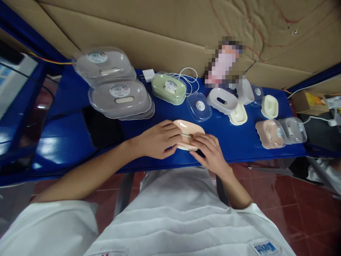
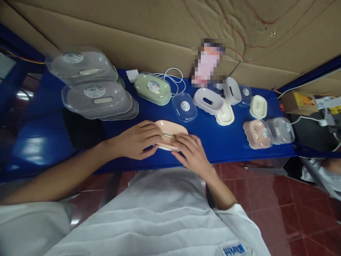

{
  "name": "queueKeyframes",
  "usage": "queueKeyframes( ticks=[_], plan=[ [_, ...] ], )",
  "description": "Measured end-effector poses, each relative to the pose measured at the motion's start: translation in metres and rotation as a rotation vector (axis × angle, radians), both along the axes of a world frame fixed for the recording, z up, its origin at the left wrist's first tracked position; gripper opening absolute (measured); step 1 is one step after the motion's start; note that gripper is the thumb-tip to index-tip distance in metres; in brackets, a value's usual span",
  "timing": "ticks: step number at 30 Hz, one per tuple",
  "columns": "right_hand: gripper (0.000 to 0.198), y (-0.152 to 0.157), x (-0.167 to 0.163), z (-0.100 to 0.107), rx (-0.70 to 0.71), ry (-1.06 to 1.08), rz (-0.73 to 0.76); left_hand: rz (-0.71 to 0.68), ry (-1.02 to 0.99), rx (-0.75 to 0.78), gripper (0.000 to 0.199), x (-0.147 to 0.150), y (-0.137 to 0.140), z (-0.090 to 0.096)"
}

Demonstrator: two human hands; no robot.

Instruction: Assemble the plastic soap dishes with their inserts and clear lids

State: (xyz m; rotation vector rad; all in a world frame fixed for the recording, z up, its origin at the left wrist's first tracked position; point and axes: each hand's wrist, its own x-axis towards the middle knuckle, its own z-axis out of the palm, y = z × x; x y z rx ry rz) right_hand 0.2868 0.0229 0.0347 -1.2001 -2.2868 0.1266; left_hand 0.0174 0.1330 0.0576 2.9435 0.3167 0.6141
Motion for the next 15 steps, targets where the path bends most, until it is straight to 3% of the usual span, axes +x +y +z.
queueKeyframes(
  ticks=[4,8,15],
  plan=[
    [0.042,-0.006,-0.005,0.001,-0.009,-0.033,0.006,0.021,0.068,0.03,0.021,0.002,-0.001,-0.001],
    [0.041,-0.003,-0.008,0.002,0.023,-0.076,-0.007,0.034,0.048,0.082,0.013,0.002,0.001,-0.006],
    [0.042,0.007,-0.008,0.0,0.031,-0.126,-0.012,0.074,0.065,0.199,0.017,-0.001,0.005,-0.011]
  ],
)
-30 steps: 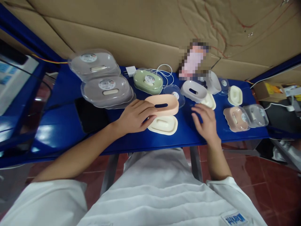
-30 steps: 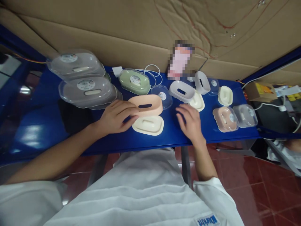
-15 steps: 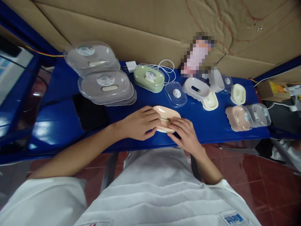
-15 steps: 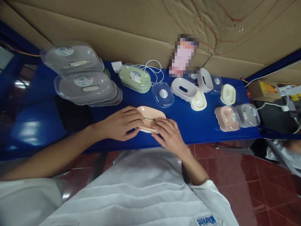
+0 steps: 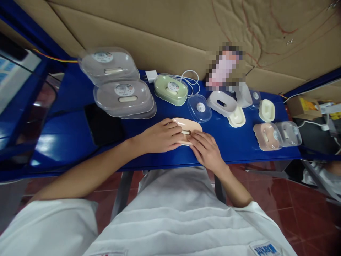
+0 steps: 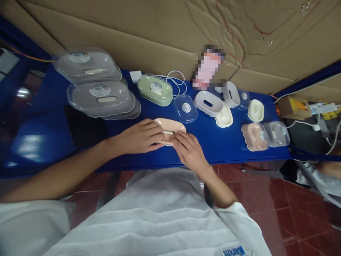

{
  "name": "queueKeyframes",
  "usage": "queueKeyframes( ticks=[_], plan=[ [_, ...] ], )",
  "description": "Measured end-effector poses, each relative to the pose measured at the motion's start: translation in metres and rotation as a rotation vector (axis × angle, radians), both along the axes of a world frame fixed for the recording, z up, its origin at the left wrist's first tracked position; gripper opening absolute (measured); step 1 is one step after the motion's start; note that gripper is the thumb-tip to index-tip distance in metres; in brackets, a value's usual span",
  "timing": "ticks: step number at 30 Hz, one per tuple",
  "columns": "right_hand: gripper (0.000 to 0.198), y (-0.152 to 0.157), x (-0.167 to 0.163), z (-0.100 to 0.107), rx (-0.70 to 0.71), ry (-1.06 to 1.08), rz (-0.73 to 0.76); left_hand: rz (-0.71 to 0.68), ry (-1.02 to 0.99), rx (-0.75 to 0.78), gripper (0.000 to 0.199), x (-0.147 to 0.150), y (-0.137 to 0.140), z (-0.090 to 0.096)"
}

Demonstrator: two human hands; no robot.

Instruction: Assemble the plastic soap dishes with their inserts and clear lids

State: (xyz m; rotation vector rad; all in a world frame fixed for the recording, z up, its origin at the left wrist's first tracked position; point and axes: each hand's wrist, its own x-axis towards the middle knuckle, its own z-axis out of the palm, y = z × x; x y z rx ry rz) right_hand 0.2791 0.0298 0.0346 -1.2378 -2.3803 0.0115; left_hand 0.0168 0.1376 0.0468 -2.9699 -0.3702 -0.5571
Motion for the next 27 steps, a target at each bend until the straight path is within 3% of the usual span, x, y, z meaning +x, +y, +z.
queueKeyframes(
  ticks=[10,12,15,22,27],
  plan=[
    [0.04,0.013,0.0,-0.001,0.02,-0.032,-0.005,0.017,-0.031,0.089,0.007,-0.001,0.002,0.0],
    [0.038,0.014,0.0,-0.003,0.008,-0.042,-0.01,0.007,-0.016,0.045,0.002,-0.002,0.003,0.0],
    [0.035,0.016,0.004,-0.001,-0.008,-0.022,-0.002,0.006,-0.028,-0.071,0.012,-0.004,0.005,-0.001],
    [0.047,0.058,0.025,0.016,-0.04,-0.06,-0.23,0.028,-0.061,-0.135,0.008,-0.008,0.006,0.004],
    [0.053,0.088,0.038,-0.001,-0.088,-0.021,-0.31,0.045,-0.061,-0.158,0.011,-0.012,0.01,0.006]
  ],
)
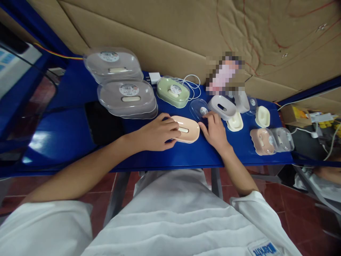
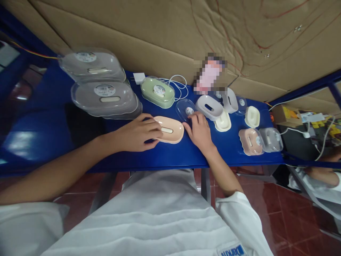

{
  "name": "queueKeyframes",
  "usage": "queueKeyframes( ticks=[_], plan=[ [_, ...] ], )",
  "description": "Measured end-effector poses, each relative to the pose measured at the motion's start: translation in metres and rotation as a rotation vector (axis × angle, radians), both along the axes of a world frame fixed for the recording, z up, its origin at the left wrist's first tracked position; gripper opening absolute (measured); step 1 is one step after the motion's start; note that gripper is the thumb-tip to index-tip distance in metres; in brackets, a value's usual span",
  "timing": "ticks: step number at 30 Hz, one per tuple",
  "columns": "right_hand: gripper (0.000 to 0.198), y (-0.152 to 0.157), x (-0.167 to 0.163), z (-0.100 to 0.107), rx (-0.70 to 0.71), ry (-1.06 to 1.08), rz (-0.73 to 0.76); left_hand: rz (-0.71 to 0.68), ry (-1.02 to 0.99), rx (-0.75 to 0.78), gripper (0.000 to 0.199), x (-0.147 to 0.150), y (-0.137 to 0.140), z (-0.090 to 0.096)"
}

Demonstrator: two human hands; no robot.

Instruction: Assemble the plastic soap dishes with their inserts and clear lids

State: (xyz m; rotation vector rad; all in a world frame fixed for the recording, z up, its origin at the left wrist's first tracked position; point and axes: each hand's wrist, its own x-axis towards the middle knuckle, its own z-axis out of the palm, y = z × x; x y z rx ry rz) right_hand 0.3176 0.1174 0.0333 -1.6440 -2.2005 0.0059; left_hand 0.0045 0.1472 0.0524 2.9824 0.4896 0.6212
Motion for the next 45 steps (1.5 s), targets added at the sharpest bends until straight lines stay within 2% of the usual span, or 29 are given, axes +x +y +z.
queueKeyframes(
  ticks=[4,6,8,11,15,19,24,28,34,41,45],
  plan=[
    [0.06,0.006,0.017,-0.011,0.067,0.12,-0.017,0.002,0.021,0.02,0.014,0.0,0.002,-0.003],
    [0.053,0.003,0.02,-0.008,0.098,0.189,-0.003,0.021,0.023,0.035,0.014,0.002,0.001,-0.004],
    [0.046,-0.002,0.016,-0.002,0.129,0.254,0.025,0.066,0.014,0.05,0.025,0.003,0.0,-0.004],
    [0.047,-0.012,0.002,0.005,0.135,0.272,0.162,0.151,-0.008,0.082,0.052,0.004,0.001,-0.003],
    [0.051,-0.018,-0.015,0.001,0.026,0.193,0.386,0.175,-0.037,0.047,0.071,0.002,0.006,-0.005],
    [0.051,-0.014,-0.019,-0.005,-0.027,0.144,0.43,0.123,-0.072,-0.012,0.061,0.001,0.012,-0.014],
    [0.052,-0.014,-0.018,-0.006,-0.037,0.103,0.428,0.12,-0.07,0.002,0.048,0.001,0.011,-0.016],
    [0.053,-0.014,-0.016,-0.007,-0.026,0.095,0.462,0.143,-0.05,0.007,0.044,0.002,0.009,-0.015],
    [0.061,-0.017,-0.018,-0.008,-0.042,0.067,0.42,0.145,-0.061,0.007,0.043,0.003,0.01,-0.02],
    [0.064,-0.016,-0.013,-0.016,0.042,0.117,0.366,0.14,-0.088,0.049,0.041,0.007,0.006,-0.015],
    [0.067,-0.009,-0.005,-0.007,0.115,0.177,0.316,0.047,-0.218,0.118,0.032,0.01,-0.006,-0.005]
  ],
)
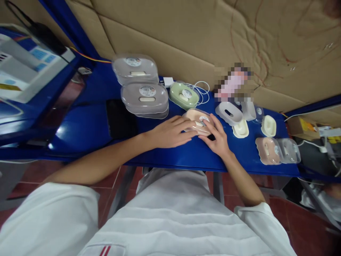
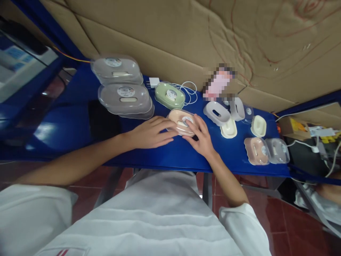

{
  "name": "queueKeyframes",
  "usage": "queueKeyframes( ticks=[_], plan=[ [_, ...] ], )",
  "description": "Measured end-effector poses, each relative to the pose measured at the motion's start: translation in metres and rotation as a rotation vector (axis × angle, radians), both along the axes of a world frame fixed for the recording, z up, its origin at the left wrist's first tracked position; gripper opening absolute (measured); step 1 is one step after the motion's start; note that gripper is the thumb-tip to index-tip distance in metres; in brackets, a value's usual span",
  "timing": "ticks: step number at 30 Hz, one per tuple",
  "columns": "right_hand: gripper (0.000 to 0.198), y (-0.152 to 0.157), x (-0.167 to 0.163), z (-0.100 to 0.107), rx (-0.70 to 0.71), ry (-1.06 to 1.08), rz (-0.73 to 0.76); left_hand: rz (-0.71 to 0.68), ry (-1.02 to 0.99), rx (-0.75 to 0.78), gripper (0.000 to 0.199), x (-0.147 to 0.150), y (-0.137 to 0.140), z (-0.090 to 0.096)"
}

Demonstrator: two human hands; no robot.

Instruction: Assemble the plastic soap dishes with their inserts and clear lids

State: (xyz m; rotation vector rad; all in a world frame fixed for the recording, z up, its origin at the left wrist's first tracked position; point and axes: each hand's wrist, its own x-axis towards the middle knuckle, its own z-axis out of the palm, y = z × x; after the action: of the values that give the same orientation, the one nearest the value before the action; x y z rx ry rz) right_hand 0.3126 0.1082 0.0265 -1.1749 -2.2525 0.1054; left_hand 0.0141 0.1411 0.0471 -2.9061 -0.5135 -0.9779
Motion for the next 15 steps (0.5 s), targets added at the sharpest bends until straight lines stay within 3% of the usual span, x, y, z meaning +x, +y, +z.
queueKeyframes(
  ticks=[3,7,11,15],
  plan=[
    [0.069,0.017,-0.005,0.015,0.086,0.025,-0.076,-0.024,-0.084,0.101,0.026,0.0,-0.009,0.006],
    [0.07,0.064,-0.03,0.029,0.139,-0.01,-0.127,0.019,-0.053,0.18,0.023,-0.002,-0.011,0.008],
    [0.071,0.113,-0.059,0.027,0.093,-0.053,-0.119,0.03,0.016,0.158,0.016,-0.004,-0.003,0.004],
    [0.076,0.129,-0.074,0.024,0.018,-0.081,-0.106,0.041,0.087,0.117,0.014,-0.004,0.001,0.001]
  ],
)
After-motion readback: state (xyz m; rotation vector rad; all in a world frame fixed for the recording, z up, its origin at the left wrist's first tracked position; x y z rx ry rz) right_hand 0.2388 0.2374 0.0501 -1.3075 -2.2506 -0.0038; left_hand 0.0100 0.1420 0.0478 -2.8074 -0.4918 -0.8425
